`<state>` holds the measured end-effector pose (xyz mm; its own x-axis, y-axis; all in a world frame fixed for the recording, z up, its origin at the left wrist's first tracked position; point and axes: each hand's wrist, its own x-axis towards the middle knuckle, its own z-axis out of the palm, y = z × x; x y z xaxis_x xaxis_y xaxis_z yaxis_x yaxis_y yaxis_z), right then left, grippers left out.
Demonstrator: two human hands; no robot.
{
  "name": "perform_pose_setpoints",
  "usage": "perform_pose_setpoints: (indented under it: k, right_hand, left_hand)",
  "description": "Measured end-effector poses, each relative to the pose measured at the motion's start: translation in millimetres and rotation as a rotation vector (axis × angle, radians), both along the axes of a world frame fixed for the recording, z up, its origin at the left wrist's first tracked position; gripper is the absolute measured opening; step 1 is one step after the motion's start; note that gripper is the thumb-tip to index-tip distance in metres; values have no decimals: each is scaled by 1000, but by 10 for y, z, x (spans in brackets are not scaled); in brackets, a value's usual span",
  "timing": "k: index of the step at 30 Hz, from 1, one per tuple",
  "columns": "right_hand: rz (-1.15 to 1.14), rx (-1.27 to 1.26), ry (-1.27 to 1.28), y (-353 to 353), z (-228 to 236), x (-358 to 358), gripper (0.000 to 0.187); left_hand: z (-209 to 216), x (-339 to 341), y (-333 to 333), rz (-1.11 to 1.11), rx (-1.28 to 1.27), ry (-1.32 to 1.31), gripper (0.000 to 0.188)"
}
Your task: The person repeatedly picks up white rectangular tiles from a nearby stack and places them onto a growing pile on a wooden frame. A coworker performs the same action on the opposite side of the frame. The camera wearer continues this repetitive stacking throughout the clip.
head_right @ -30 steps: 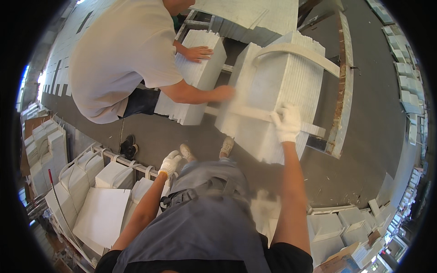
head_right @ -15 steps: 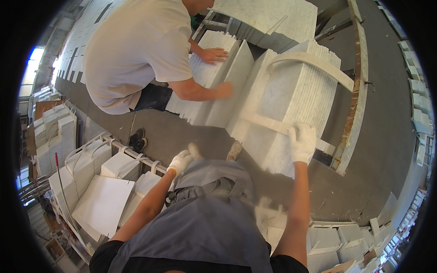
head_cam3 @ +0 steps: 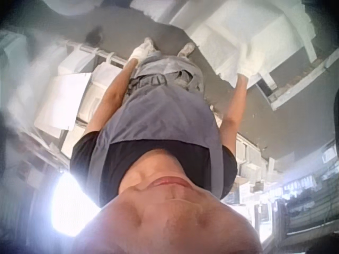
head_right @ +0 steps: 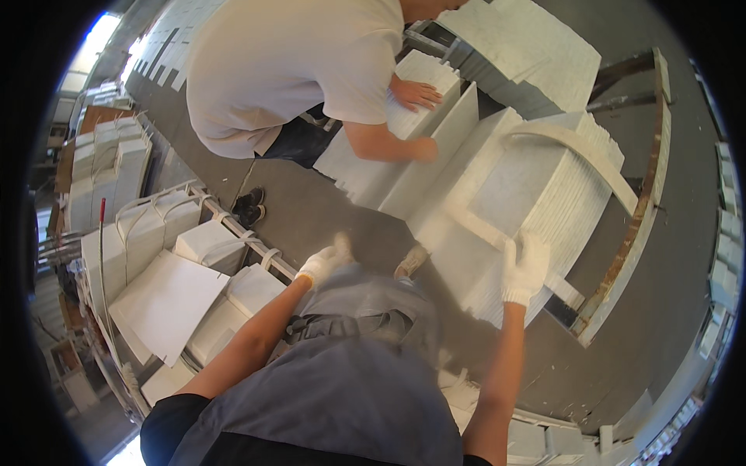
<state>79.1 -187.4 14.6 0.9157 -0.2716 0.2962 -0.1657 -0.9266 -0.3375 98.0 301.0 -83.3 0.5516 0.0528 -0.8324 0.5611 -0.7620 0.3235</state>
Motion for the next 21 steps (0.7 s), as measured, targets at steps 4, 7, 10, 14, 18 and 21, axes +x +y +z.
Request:
perform_pose_setpoints:
  k: [4, 7, 10, 14, 18, 21]
  right_hand:
    - [34, -29, -34, 80, -35, -29, 40]
    - [13, -45, -58, 202, -83, -75, 42]
    - [-24, -65, -37, 250, -140, -96, 41]
    - [-43, -66, 37, 269, -280, -130, 39]
    - [-91, -134, -22, 316, -458, -146, 38]
    - [-75, -178, -34, 310, -500, -152, 38]
  left_hand:
    - [-101, -145, 67, 28, -28, -61, 56]
    - [-227, -318, 195, 26, -103, -120, 42]
    - [-367, -388, 300, 74, -115, -97, 44]
    - [-413, -449, 471, 114, -141, -97, 47]
    - [-385, -475, 693, 138, -113, -39, 56]
    - [-391, -555, 847, 247, -138, -3, 59]
